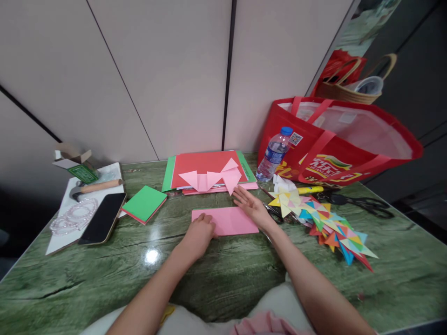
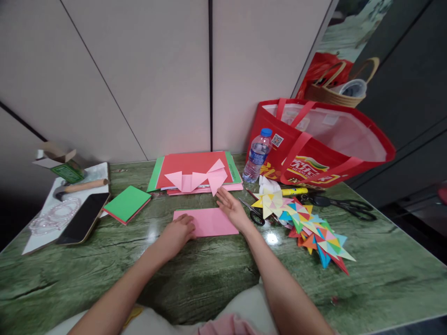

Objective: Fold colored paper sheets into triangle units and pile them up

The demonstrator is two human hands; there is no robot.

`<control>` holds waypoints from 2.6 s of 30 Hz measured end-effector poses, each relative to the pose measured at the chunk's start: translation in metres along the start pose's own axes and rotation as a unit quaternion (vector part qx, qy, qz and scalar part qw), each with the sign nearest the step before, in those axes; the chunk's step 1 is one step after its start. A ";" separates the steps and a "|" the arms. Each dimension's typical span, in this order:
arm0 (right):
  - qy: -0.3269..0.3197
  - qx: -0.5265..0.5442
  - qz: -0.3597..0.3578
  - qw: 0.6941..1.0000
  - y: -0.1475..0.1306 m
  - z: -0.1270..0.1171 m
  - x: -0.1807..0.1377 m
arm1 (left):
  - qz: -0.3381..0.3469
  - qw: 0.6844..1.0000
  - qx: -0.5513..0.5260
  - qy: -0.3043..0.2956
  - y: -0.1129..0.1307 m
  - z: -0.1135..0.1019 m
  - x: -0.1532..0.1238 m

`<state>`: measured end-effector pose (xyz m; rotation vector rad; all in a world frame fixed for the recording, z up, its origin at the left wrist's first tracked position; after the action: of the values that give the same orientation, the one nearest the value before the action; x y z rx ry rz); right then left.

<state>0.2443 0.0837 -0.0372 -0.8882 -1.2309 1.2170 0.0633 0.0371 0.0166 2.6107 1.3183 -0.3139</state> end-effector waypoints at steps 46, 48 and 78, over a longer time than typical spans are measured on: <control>-0.240 -0.338 0.094 0.905 -0.032 0.052 -0.039 | 0.038 0.999 0.002 0.015 0.046 0.009 -0.020; -0.225 -0.268 0.125 0.928 -0.027 0.055 -0.039 | 0.054 0.998 -0.023 0.023 0.045 0.006 -0.020; -0.065 -0.021 0.328 0.942 0.000 0.063 -0.045 | -0.163 0.977 -0.099 0.095 -0.022 0.006 -0.004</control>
<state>0.1862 0.0326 -0.0354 -1.3288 -1.0957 1.8017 0.0426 0.0445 0.0099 2.3024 1.7477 0.0242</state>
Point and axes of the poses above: each hand's wrist, its own x-axis towards the middle knuckle, its own z-axis out of the palm, y = z × x, the point moved 5 cm from there along x, towards the middle knuckle, and after that the axes turned 2 degrees about x, right-handed, at the moved point
